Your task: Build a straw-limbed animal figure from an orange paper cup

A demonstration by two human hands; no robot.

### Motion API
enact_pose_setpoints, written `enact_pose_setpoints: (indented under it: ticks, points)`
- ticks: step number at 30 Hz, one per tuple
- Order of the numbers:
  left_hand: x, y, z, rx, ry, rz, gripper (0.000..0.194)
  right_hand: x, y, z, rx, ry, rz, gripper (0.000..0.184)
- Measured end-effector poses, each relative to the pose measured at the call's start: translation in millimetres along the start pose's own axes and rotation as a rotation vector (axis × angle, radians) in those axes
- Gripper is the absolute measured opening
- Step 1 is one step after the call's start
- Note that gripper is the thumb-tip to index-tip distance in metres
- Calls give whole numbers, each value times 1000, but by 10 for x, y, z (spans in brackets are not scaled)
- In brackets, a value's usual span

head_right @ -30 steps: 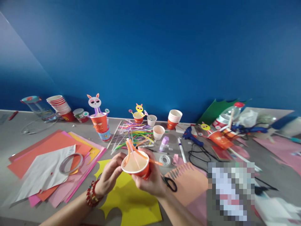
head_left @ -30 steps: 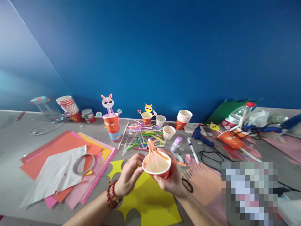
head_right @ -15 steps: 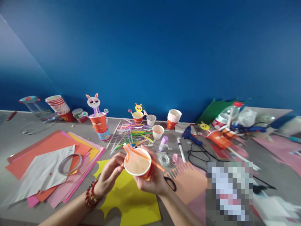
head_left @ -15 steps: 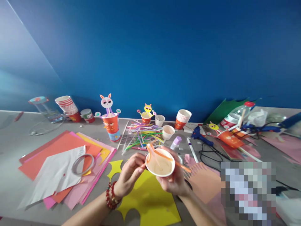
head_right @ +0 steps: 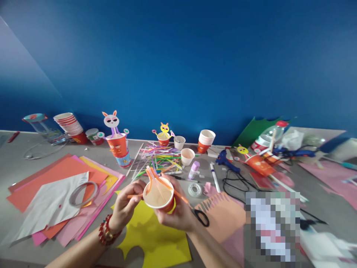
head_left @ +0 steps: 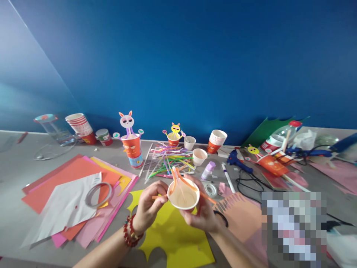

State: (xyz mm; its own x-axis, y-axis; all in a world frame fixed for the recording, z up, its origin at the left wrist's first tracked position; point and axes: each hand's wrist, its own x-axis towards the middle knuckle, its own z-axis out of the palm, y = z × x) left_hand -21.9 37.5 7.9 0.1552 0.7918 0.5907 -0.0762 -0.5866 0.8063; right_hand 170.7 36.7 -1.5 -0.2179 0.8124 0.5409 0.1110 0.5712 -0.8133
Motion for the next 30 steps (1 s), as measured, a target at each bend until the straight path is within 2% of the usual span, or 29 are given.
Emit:
enact_pose_setpoints:
  ticks: [7,10,13,16,20,22,26,28,30]
  points:
    - [-6,24,-2,-94,-19,-17,30,-21,115,-31,-13,9,23,79]
    - [-14,6,-2,-124,-50,-35,22,-8,118,-44,-1,14,6,83]
    - [-25,-46,-8,-137,-18,-48,14,-1,96,-42,0,7,9,84]
    - [-44,-111,-29,-182,-25,-78,19,19,42,-34,41,-39,17,80]
    - [-85,-182,-51,-279,-90,-235,26,62,-15,-47,63,-103,-16,80]
    - [-96,-199,-45,-321,-106,-266,28,63,0,-56,78,-100,-12,81]
    - [-83,-187,-11,-247,-30,-204,28,21,79,-49,156,-64,68,75]
    - [-74,-172,11,-213,0,-165,41,6,97,-29,186,-43,86,76]
    - [-78,-164,35,-206,-22,-155,57,5,87,-1,181,-10,73,79]
